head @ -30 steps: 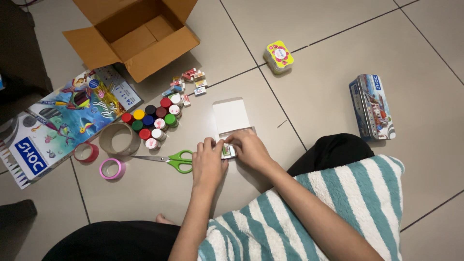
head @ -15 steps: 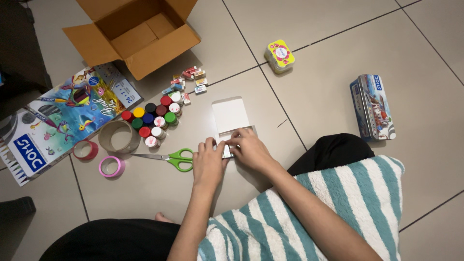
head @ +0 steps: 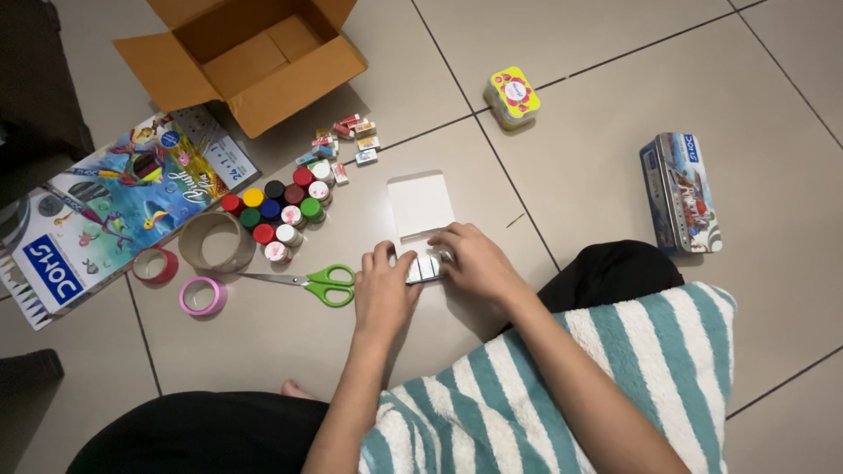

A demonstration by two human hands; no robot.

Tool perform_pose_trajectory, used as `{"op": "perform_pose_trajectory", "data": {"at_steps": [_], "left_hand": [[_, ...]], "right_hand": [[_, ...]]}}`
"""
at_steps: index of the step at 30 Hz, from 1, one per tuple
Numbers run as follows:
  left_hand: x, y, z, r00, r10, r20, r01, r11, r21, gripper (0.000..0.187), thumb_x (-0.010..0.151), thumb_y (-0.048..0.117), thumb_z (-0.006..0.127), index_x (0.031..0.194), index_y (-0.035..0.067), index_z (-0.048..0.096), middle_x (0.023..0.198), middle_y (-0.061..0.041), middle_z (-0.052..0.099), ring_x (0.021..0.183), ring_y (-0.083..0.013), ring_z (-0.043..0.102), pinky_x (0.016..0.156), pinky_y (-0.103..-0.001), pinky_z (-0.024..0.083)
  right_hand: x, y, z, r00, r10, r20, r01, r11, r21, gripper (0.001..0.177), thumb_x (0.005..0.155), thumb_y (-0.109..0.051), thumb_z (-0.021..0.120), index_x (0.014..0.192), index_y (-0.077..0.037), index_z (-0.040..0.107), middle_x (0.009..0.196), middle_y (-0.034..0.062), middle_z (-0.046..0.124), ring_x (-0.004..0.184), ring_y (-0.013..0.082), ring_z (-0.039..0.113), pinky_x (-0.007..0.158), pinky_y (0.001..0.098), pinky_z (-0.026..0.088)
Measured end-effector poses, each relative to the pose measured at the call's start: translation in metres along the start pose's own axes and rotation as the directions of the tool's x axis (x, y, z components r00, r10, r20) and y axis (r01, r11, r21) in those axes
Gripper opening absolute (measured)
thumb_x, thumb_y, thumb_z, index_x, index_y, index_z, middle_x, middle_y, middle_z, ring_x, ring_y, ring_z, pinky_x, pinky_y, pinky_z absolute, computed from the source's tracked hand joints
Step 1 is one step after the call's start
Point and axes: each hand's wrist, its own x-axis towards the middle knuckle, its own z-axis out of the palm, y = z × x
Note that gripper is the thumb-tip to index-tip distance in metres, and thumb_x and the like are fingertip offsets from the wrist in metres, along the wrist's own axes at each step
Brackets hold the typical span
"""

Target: The person sits on the floor and places small paint tubes one by one into a white rectangular tray. They pick up tubes from a pile on the floor and arrange them in rows inside the tray.

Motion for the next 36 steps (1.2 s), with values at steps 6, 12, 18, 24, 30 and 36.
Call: {"op": "perform_pose_trajectory", "data": {"at_steps": [6,12,18,24,30,36], "left_hand": [[0.001,0.0,0.001,0.998,0.04,-0.038,-0.039,0.999,0.021,0.053,0.07,0.021,0.087,0.121,0.017,0.072,0.142,-0.014,0.048,0.127,-0.0348,0.048,0.096,-0.049,0.046],[0.002,0.002,0.002,0.995,0.068,-0.067,-0.065,0.997,0.048,0.048,0.072,0.021,0.086,0.117,0.017,0.073,0.145,-0.012,0.045,0.13,-0.0344,0.044,0.1,-0.049,0.043],[0.001,0.004,-0.002,0.998,0.051,-0.029,-0.05,0.998,0.03,0.041,0.072,0.019,0.085,0.112,0.018,0.075,0.145,-0.011,0.045,0.132,-0.0337,0.043,0.103,-0.049,0.04],[0.0,0.0,0.006,0.997,0.036,-0.075,-0.039,0.999,-0.027,0.04,0.072,0.017,0.085,0.111,0.017,0.075,0.146,-0.011,0.044,0.133,-0.0346,0.043,0.104,-0.05,0.041],[0.0,-0.002,0.014,0.995,0.025,-0.097,-0.029,0.999,-0.043,0.047,0.07,0.015,0.084,0.115,0.014,0.072,0.148,-0.013,0.043,0.134,-0.0365,0.042,0.104,-0.051,0.04],[0.001,0.0,0.005,0.998,0.018,-0.052,-0.019,1.0,-0.019,0.043,0.071,0.017,0.085,0.112,0.018,0.074,0.149,-0.012,0.042,0.135,-0.0353,0.041,0.105,-0.051,0.039]], "right_hand": [[-0.009,-0.008,-0.004,0.998,0.0,0.067,0.0,1.0,0.004,0.049,0.065,-0.004,0.081,0.112,-0.005,0.072,0.115,0.0105,0.066,0.111,0.0324,0.063,0.092,0.0401,0.053],[-0.005,-0.001,0.006,0.999,-0.016,0.049,0.018,0.999,-0.044,0.043,0.065,0.001,0.079,0.107,-0.006,0.075,0.111,0.0101,0.068,0.105,0.0321,0.066,0.09,0.0404,0.054],[-0.005,0.002,0.009,0.998,-0.01,0.07,0.013,0.999,-0.047,0.046,0.063,0.003,0.079,0.108,-0.006,0.075,0.11,0.01,0.068,0.103,0.0317,0.066,0.089,0.0401,0.054],[-0.006,0.001,0.007,0.998,-0.016,0.053,0.018,0.999,-0.03,0.047,0.063,0.003,0.079,0.108,-0.006,0.074,0.11,0.0107,0.067,0.104,0.0323,0.066,0.09,0.0405,0.054],[-0.008,-0.002,0.008,0.999,-0.026,0.041,0.028,0.999,-0.042,0.046,0.064,0.001,0.077,0.109,-0.006,0.073,0.111,0.0117,0.066,0.105,0.0338,0.065,0.088,0.0418,0.054],[-0.006,-0.005,0.008,0.998,-0.023,0.053,0.026,0.998,-0.059,0.041,0.069,-0.002,0.076,0.109,-0.008,0.073,0.11,0.0109,0.066,0.104,0.0327,0.066,0.088,0.0416,0.054]]}}
